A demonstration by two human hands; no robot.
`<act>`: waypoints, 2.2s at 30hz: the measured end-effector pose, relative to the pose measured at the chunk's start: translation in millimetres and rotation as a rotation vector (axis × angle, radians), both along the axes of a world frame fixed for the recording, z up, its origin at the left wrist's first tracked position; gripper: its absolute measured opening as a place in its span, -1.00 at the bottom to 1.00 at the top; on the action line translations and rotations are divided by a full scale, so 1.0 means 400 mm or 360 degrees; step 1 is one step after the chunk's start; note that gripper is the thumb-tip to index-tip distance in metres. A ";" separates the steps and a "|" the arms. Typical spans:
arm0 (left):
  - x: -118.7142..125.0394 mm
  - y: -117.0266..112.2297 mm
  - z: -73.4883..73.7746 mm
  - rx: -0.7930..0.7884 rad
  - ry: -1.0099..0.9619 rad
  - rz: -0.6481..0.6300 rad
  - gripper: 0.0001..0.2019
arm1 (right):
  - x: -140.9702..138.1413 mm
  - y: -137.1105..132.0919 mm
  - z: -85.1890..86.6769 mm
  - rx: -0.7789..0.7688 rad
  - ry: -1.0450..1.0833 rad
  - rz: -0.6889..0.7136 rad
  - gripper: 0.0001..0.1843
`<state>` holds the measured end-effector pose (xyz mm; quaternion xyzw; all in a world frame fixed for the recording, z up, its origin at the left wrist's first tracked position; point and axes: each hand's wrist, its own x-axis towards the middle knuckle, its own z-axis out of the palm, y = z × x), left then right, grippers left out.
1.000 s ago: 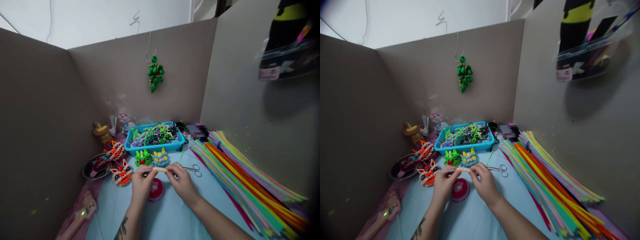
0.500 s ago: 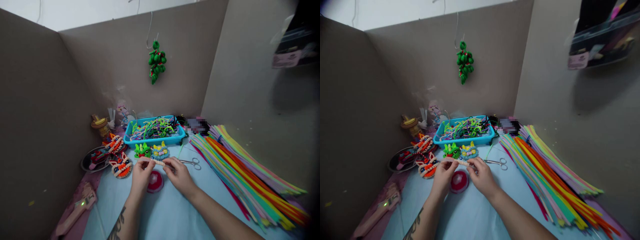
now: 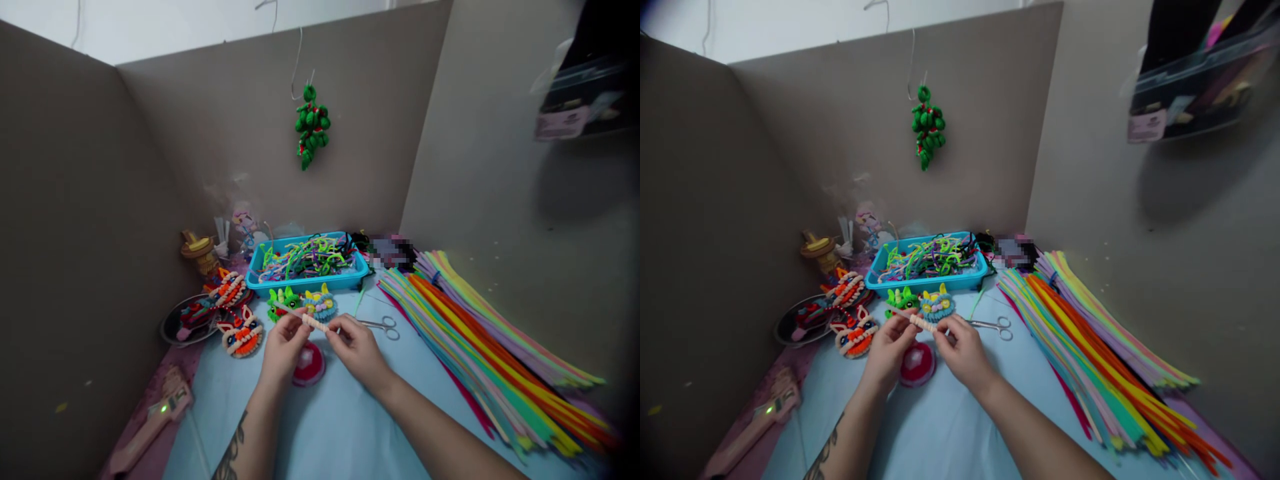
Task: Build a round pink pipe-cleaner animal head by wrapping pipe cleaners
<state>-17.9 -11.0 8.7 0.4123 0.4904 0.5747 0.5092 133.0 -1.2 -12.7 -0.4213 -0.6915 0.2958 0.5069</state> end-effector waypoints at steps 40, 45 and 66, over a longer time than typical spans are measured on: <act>-0.109 0.028 0.023 0.0394 0.0109 0.0581 -0.78 | 0.074 0.059 -0.004 -0.0435 0.0965 0.0006 -0.75; -0.025 0.000 -0.002 0.0690 0.1068 0.0223 -0.86 | 0.023 0.036 0.004 -0.0732 0.1192 0.0295 -0.67; -0.014 -0.003 -0.022 0.0760 0.1122 0.0030 -0.85 | 0.057 0.056 -0.017 -0.0547 0.0500 -0.0050 -0.53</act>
